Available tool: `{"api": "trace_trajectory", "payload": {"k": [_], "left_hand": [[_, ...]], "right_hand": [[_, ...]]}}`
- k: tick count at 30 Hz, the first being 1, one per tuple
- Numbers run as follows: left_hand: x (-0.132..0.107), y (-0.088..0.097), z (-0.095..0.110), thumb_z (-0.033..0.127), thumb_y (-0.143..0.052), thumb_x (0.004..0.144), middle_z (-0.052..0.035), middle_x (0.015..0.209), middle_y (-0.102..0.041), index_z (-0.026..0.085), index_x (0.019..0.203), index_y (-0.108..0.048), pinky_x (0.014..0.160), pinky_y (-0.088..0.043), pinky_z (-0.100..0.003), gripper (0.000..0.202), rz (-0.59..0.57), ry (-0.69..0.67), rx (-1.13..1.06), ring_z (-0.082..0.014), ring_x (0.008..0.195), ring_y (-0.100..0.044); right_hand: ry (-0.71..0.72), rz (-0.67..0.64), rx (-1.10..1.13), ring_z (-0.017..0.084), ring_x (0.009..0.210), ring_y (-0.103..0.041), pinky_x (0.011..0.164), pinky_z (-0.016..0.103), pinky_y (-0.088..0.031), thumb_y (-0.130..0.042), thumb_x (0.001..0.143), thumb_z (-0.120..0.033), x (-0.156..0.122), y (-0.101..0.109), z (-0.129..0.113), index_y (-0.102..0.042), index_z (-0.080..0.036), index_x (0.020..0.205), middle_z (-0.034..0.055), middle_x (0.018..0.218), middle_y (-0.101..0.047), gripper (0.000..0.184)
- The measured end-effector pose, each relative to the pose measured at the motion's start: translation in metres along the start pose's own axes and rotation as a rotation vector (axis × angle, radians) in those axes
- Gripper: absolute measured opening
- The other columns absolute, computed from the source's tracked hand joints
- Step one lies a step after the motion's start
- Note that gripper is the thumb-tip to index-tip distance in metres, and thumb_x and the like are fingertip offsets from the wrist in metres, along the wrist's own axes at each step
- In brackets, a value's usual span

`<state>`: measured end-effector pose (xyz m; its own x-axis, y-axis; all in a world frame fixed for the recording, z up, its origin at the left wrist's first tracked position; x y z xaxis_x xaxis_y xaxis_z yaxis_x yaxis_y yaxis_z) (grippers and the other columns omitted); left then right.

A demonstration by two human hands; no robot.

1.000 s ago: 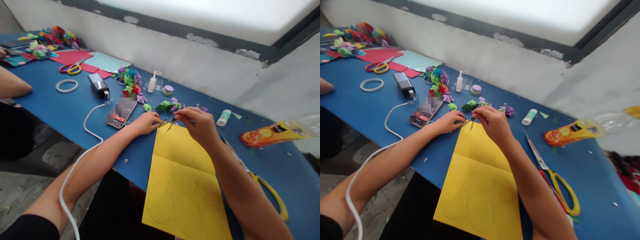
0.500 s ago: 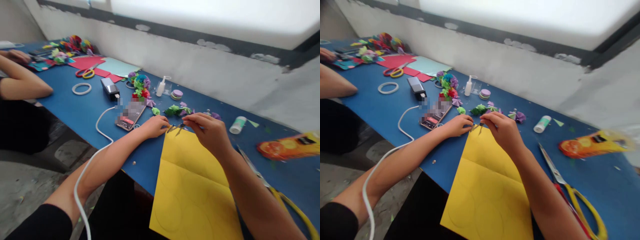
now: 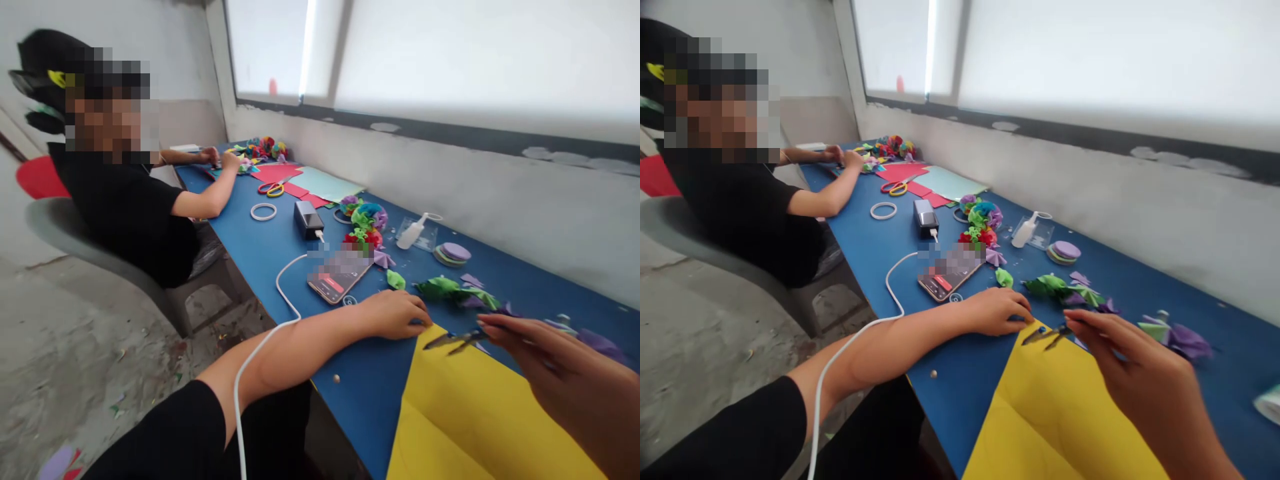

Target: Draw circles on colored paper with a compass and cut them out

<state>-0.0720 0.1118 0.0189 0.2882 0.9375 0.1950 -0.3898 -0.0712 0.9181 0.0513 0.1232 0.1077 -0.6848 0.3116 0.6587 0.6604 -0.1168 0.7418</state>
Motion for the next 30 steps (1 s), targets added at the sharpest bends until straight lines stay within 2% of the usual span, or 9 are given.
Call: {"api": "trace_trajectory", "payload": {"k": [3,6,9,13,20,24,30], "left_hand": [[0.002,-0.001,-0.003,0.024,-0.049,0.093,-0.0063,0.126,-0.062,0.021,0.112,-0.068,0.096,-0.046,-0.029,0.027,0.012,0.000,0.010,-0.0200,0.114,-0.058],[0.002,-0.002,-0.004,0.023,-0.050,0.092,-0.0078,0.124,-0.063,0.021,0.110,-0.069,0.095,-0.047,-0.030,0.026,0.030,-0.021,-0.008,-0.0210,0.113,-0.059],[-0.002,-0.003,0.000,0.019,-0.052,0.090,-0.0105,0.121,-0.064,0.017,0.107,-0.070,0.094,-0.048,-0.032,0.025,0.059,-0.042,-0.056,-0.0222,0.109,-0.060],[-0.006,-0.006,0.000,0.018,-0.053,0.089,-0.0109,0.117,-0.066,0.015,0.107,-0.070,0.094,-0.048,-0.033,0.025,0.091,-0.029,-0.098,-0.0227,0.106,-0.062],[-0.008,-0.011,-0.001,0.020,-0.054,0.088,-0.0092,0.116,-0.066,0.018,0.104,-0.071,0.095,-0.048,-0.035,0.023,0.116,-0.036,-0.092,-0.0224,0.107,-0.060],[-0.007,-0.010,-0.001,0.020,-0.055,0.088,-0.0094,0.116,-0.066,0.018,0.104,-0.072,0.094,-0.048,-0.035,0.023,0.112,-0.021,-0.079,-0.0226,0.106,-0.061],[-0.008,-0.008,0.000,0.019,-0.055,0.088,-0.0107,0.117,-0.066,0.017,0.105,-0.071,0.095,-0.048,-0.036,0.024,0.109,-0.019,-0.091,-0.0234,0.108,-0.061]], "right_hand": [[0.020,0.017,0.061,0.023,0.054,-0.068,0.040,0.033,-0.049,-0.045,0.091,-0.053,0.003,0.002,0.001,-0.065,-0.034,0.085,0.0021,0.074,-0.073,0.029],[-0.017,-0.004,0.153,0.023,0.054,-0.069,0.038,0.032,-0.050,-0.050,0.090,-0.049,0.002,-0.001,0.004,-0.067,-0.036,0.087,0.0032,0.073,-0.075,0.022],[-0.112,-0.031,0.240,0.025,0.066,-0.072,0.050,0.032,-0.057,-0.058,0.086,-0.043,-0.003,-0.003,0.004,-0.070,-0.034,0.087,0.0049,0.079,-0.076,0.015],[-0.258,-0.105,0.377,0.023,0.078,-0.073,0.070,0.035,-0.061,-0.058,0.085,-0.033,-0.010,-0.011,0.002,-0.071,-0.021,0.092,0.0062,0.088,-0.076,0.019],[-0.256,-0.141,0.378,0.020,0.079,-0.072,0.070,0.031,-0.058,-0.054,0.087,-0.026,-0.009,-0.010,-0.007,-0.072,-0.018,0.091,0.0064,0.087,-0.076,0.020],[-0.262,-0.095,0.315,0.020,0.079,-0.072,0.068,0.031,-0.058,-0.055,0.087,-0.026,-0.010,-0.006,-0.004,-0.073,-0.020,0.091,0.0055,0.088,-0.076,0.019],[-0.226,-0.036,0.253,0.021,0.080,-0.072,0.074,0.034,-0.058,-0.056,0.087,-0.026,-0.009,-0.002,-0.002,-0.073,-0.022,0.090,0.0047,0.090,-0.076,0.018]]}}
Point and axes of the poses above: each hand's wrist, its own x-axis towards the middle knuckle, its own y-axis out of the back of the hand, z = x × y, the point moved 7 cm from there along x, towards the middle knuckle
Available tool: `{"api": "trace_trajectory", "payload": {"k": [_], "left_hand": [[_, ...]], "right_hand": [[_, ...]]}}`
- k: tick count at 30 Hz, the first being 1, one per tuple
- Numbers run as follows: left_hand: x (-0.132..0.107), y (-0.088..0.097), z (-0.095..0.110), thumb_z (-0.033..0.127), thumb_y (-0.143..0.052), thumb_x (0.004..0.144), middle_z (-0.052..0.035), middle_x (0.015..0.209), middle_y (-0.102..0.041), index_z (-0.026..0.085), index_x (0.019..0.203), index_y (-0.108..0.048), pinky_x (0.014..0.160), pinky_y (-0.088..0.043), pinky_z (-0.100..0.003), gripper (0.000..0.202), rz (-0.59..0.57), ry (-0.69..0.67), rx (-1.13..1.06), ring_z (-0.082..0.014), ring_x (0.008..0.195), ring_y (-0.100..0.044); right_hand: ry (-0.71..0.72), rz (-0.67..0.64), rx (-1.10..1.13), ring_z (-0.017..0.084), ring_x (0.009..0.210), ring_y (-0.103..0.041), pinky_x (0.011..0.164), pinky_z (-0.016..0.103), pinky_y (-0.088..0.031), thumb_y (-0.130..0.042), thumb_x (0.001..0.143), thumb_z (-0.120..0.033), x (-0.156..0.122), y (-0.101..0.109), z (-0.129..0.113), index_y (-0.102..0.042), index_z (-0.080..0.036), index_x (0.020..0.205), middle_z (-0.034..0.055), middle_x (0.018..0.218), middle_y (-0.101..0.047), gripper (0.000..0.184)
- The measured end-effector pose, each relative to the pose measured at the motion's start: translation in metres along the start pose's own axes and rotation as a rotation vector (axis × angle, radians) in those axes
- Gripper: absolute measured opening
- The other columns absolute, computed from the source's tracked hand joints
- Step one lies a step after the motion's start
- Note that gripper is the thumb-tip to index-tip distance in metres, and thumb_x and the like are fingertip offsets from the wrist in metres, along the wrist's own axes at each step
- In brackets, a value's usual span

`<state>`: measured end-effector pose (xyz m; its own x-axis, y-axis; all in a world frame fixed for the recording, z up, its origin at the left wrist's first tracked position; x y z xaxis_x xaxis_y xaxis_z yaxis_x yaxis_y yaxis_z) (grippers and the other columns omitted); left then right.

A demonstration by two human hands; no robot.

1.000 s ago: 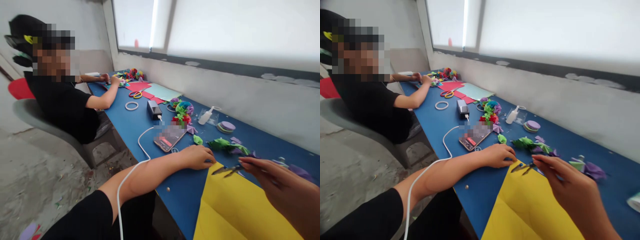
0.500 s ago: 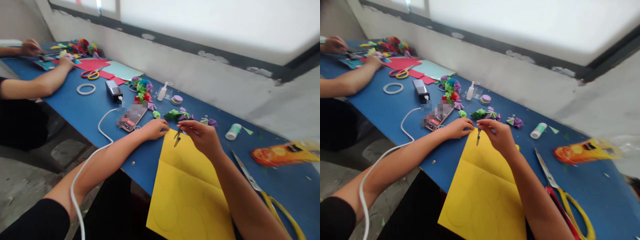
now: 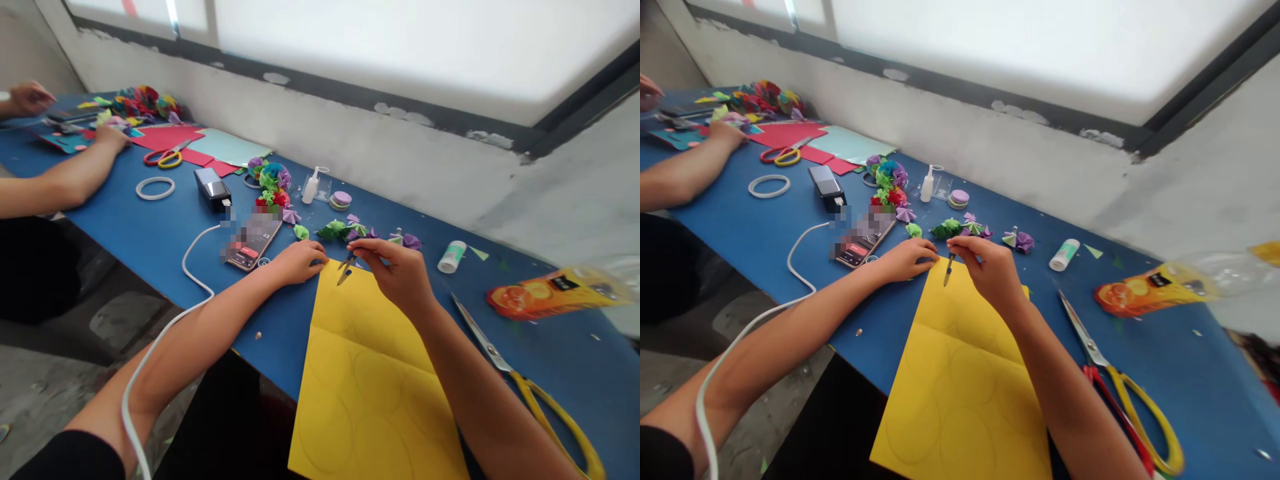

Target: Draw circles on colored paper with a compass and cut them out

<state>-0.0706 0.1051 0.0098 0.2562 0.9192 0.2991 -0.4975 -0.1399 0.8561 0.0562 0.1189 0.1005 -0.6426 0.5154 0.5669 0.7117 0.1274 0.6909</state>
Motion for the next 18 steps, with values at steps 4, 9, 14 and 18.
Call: {"api": "trace_trajectory", "payload": {"k": [4,9,14,18], "left_hand": [[0.0000,0.0000,-0.0009,0.019,-0.055,0.088,-0.0109,0.117,-0.066,0.018,0.104,-0.072,0.095,-0.049,-0.037,0.024,0.000,0.001,-0.004,-0.0240,0.107,-0.061],[0.0004,-0.0011,-0.0021,0.019,-0.055,0.087,-0.0106,0.116,-0.066,0.017,0.105,-0.072,0.095,-0.048,-0.037,0.024,0.001,-0.003,-0.007,-0.0235,0.108,-0.061],[0.0001,-0.0021,-0.0024,0.019,-0.056,0.087,-0.0106,0.115,-0.066,0.017,0.104,-0.072,0.095,-0.048,-0.035,0.023,0.016,-0.006,-0.007,-0.0227,0.107,-0.061],[-0.0004,-0.0027,-0.0027,0.020,-0.056,0.087,-0.0106,0.115,-0.067,0.017,0.102,-0.072,0.095,-0.048,-0.036,0.022,0.024,-0.008,-0.011,-0.0229,0.105,-0.062]], "right_hand": [[-0.005,-0.002,0.002,0.021,0.080,-0.072,0.073,0.034,-0.058,-0.055,0.088,-0.026,0.0005,0.0004,-0.0004,-0.073,-0.022,0.090,0.0046,0.090,-0.076,0.019],[-0.011,-0.003,-0.004,0.021,0.080,-0.072,0.073,0.034,-0.058,-0.055,0.088,-0.026,0.0002,0.0012,-0.0017,-0.073,-0.021,0.090,0.0053,0.090,-0.076,0.019],[0.005,-0.017,-0.011,0.020,0.079,-0.072,0.071,0.031,-0.057,-0.055,0.088,-0.024,-0.0001,0.0009,-0.0040,-0.073,-0.020,0.091,0.0051,0.090,-0.076,0.018],[-0.017,-0.024,-0.004,0.020,0.078,-0.072,0.071,0.031,-0.057,-0.055,0.088,-0.025,-0.0013,-0.0006,-0.0028,-0.073,-0.021,0.092,0.0048,0.089,-0.076,0.019]]}}
Point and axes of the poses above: each hand's wrist, its own x-axis towards the middle knuckle, its own y-axis out of the back of the hand, z = x × y, the point moved 7 cm from there along x, towards the middle knuckle
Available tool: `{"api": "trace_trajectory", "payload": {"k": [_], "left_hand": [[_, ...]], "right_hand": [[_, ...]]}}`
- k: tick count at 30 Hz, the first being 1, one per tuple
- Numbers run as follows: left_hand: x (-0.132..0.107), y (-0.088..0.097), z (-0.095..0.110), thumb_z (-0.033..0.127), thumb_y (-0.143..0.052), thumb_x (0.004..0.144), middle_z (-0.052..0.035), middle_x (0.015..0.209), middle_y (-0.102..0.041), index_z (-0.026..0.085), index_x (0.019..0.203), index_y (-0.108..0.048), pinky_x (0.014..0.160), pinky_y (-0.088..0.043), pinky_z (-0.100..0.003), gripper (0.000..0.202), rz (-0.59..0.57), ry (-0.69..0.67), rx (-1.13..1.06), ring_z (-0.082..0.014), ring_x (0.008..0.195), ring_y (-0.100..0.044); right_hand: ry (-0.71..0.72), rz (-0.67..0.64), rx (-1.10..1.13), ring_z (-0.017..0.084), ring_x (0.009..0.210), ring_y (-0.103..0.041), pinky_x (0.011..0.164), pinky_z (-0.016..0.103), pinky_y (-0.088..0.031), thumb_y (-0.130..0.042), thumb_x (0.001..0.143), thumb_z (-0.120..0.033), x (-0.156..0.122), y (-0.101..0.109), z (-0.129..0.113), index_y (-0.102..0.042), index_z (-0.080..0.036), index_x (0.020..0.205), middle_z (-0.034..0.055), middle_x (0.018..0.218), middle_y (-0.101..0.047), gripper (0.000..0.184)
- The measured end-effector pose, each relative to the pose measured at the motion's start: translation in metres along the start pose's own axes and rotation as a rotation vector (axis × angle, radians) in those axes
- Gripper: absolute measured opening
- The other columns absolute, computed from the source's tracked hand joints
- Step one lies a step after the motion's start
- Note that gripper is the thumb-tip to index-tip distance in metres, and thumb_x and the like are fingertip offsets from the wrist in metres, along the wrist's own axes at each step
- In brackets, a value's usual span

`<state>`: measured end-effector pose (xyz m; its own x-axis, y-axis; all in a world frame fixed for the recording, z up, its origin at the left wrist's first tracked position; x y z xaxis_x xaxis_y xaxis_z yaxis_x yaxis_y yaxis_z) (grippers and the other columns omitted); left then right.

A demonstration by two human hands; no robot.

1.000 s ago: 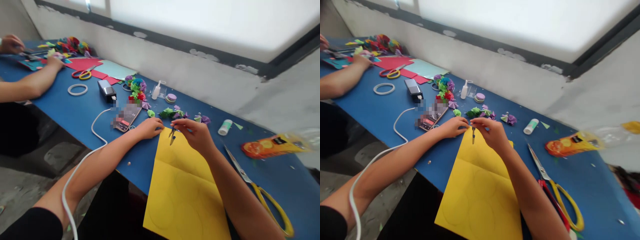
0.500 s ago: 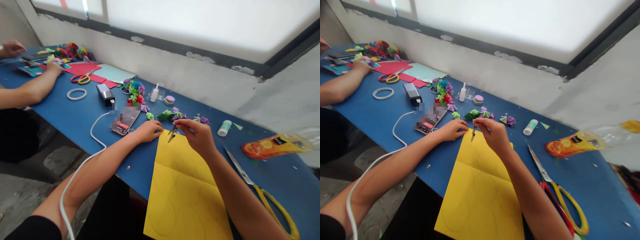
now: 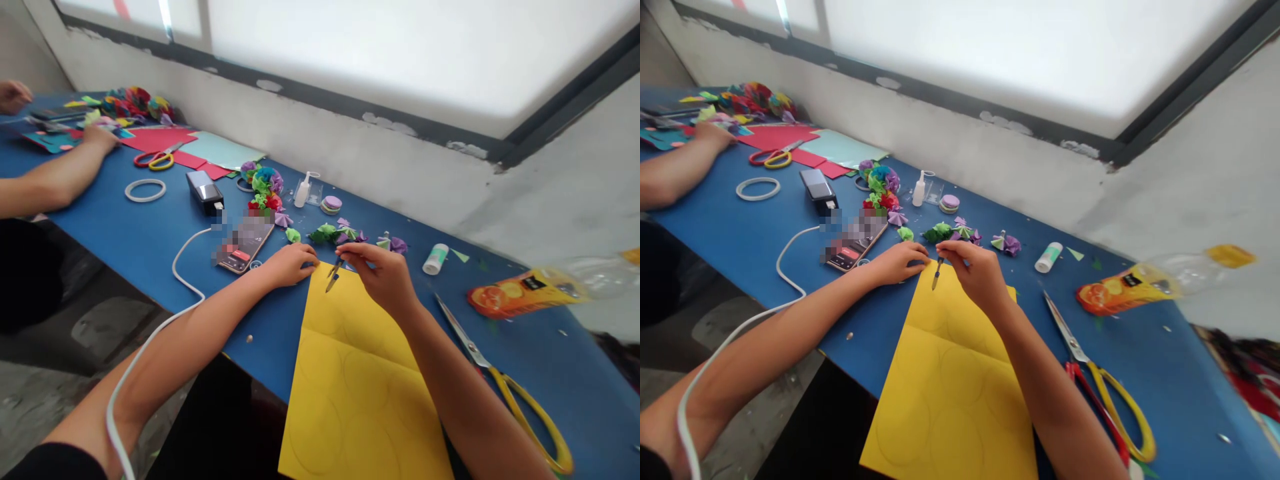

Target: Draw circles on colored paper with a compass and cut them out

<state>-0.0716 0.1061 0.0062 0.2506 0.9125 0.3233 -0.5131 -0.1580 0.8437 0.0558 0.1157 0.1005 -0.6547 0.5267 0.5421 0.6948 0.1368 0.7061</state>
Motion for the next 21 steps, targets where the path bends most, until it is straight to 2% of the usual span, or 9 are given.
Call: {"api": "trace_trajectory", "payload": {"k": [9,17,21], "left_hand": [[-0.0005,0.0006,0.0001,0.021,-0.057,0.087,-0.0113,0.114,-0.067,0.016,0.102,-0.073,0.095,-0.048,-0.035,0.022,0.012,-0.004,-0.014,-0.0230,0.105,-0.062],[0.0009,0.0021,0.0024,0.019,-0.056,0.087,-0.0111,0.114,-0.067,0.016,0.103,-0.072,0.096,-0.047,-0.037,0.023,-0.003,-0.007,-0.032,-0.0238,0.106,-0.062],[0.0034,0.0040,0.0047,0.019,-0.056,0.088,-0.0093,0.117,-0.067,0.017,0.105,-0.071,0.095,-0.048,-0.032,0.023,-0.029,-0.005,0.017,-0.0211,0.105,-0.062]], "right_hand": [[-0.004,-0.022,0.009,0.019,0.076,-0.071,0.071,0.031,-0.058,-0.052,0.089,-0.025,-0.0020,-0.0036,-0.0005,-0.073,-0.021,0.092,0.0049,0.087,-0.076,0.021],[0.076,-0.073,-0.018,0.019,0.075,-0.072,0.069,0.029,-0.057,-0.050,0.089,-0.023,-0.0007,-0.0038,-0.0058,-0.071,-0.022,0.092,0.0042,0.086,-0.076,0.021],[0.164,-0.059,-0.051,0.019,0.069,-0.071,0.064,0.028,-0.056,-0.053,0.089,-0.023,0.0021,-0.0036,-0.0051,-0.070,-0.022,0.088,0.0036,0.082,-0.075,0.018]]}}
Point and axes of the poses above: each hand's wrist, its own x-axis towards the middle knuckle, its own y-axis out of the back of the hand, z = x × y, the point moved 7 cm from there along x, towards the middle knuckle
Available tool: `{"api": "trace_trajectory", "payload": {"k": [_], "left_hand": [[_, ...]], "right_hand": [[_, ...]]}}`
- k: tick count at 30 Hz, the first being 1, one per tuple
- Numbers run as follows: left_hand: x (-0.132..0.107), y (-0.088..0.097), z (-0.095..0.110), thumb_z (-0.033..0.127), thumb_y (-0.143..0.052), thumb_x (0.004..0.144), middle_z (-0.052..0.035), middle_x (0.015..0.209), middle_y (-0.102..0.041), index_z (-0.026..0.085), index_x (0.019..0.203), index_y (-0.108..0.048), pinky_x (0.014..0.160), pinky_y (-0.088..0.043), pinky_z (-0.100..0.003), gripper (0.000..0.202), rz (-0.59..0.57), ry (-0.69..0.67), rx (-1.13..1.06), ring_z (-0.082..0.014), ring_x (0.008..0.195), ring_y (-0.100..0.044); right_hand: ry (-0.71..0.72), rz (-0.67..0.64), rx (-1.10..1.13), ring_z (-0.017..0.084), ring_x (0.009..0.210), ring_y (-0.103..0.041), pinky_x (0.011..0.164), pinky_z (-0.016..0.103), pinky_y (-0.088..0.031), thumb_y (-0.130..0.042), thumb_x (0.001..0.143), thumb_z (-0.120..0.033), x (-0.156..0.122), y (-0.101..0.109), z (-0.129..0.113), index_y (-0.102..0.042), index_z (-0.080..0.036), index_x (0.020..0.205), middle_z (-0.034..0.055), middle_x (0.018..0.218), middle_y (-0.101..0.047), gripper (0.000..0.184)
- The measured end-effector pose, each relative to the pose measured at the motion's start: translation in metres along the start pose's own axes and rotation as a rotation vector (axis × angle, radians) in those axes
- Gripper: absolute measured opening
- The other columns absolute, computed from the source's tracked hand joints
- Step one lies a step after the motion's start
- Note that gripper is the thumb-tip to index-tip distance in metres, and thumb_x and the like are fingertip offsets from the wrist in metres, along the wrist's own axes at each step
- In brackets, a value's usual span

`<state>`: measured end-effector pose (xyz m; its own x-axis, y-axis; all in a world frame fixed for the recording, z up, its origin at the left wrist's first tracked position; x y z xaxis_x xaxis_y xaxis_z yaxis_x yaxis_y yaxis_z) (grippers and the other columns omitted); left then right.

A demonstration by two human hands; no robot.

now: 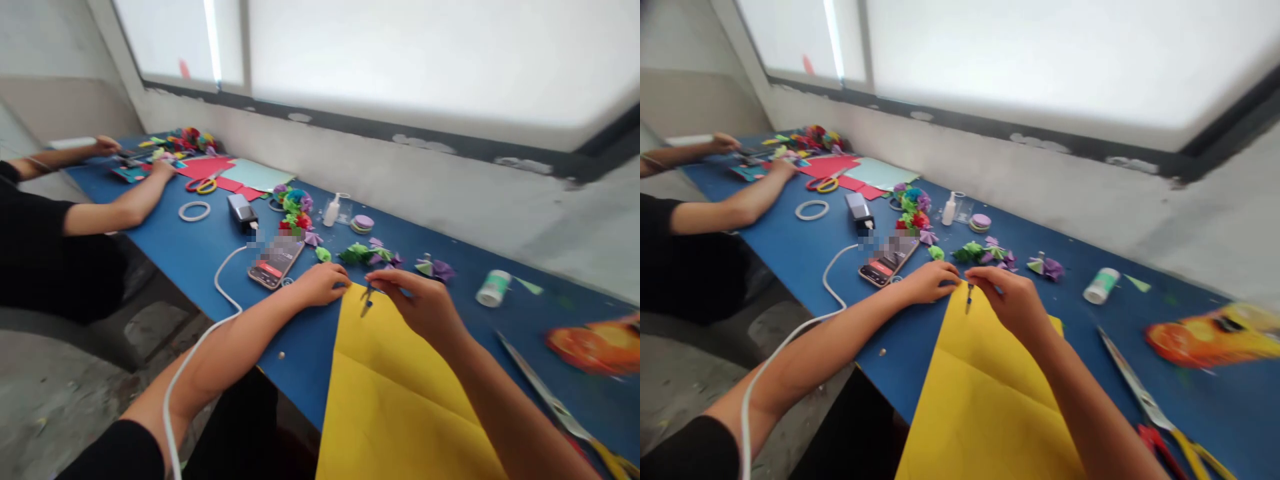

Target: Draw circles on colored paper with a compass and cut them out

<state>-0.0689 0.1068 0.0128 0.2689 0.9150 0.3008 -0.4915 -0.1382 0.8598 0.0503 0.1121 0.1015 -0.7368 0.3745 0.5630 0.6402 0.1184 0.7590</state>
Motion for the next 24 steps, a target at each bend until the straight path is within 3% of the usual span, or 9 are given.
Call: {"api": "trace_trajectory", "payload": {"k": [4,9,15,19,24], "left_hand": [[0.002,0.001,-0.004,0.022,-0.055,0.090,-0.0089,0.120,-0.065,0.017,0.108,-0.070,0.096,-0.047,-0.031,0.024,-0.006,0.029,0.033,-0.0206,0.108,-0.060],[0.005,0.003,-0.003,0.023,-0.050,0.093,-0.0074,0.123,-0.063,0.018,0.113,-0.069,0.097,-0.045,-0.030,0.027,-0.059,0.023,0.065,-0.0205,0.112,-0.059],[0.007,0.005,-0.003,0.025,-0.048,0.095,-0.0060,0.126,-0.062,0.020,0.117,-0.067,0.098,-0.044,-0.031,0.029,-0.099,0.028,0.102,-0.0202,0.114,-0.057],[0.006,0.005,-0.003,0.024,-0.049,0.094,-0.0065,0.124,-0.063,0.021,0.114,-0.068,0.096,-0.046,-0.032,0.028,-0.077,0.031,0.098,-0.0212,0.113,-0.058],[0.001,0.001,-0.002,0.019,-0.055,0.089,-0.0064,0.118,-0.066,0.020,0.104,-0.072,0.094,-0.047,-0.030,0.023,0.002,0.033,0.054,-0.0199,0.107,-0.061]], "right_hand": [[0.145,0.085,-0.112,0.019,0.068,-0.070,0.062,0.028,-0.055,-0.053,0.090,-0.027,0.005,0.003,-0.007,-0.069,-0.024,0.083,0.0046,0.081,-0.073,0.019],[0.293,0.100,-0.339,0.019,0.060,-0.067,0.049,0.027,-0.049,-0.046,0.094,-0.035,0.018,0.006,-0.010,-0.067,-0.021,0.075,0.0065,0.073,-0.068,0.032],[0.405,0.000,-0.253,0.016,0.055,-0.068,0.045,0.022,-0.050,-0.046,0.093,-0.037,0.037,0.001,0.001,-0.067,-0.024,0.076,0.0049,0.073,-0.071,0.030],[0.367,-0.077,-0.182,0.018,0.059,-0.071,0.051,0.022,-0.055,-0.047,0.092,-0.030,0.028,-0.004,-0.004,-0.067,-0.026,0.081,0.0026,0.075,-0.074,0.023],[0.118,-0.160,-0.126,0.021,0.063,-0.072,0.060,0.027,-0.057,-0.048,0.090,-0.023,0.014,0.003,-0.004,-0.068,-0.023,0.082,0.0044,0.074,-0.075,0.022]]}}
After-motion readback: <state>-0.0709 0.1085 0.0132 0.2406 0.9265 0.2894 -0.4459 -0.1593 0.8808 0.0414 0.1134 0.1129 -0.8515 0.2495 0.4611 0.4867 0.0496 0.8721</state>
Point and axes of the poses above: each hand's wrist, its own x-axis towards the middle knuckle, its own y-axis out of the back of the hand, z = x × y, the point moved 7 cm from there along x, towards the middle knuckle
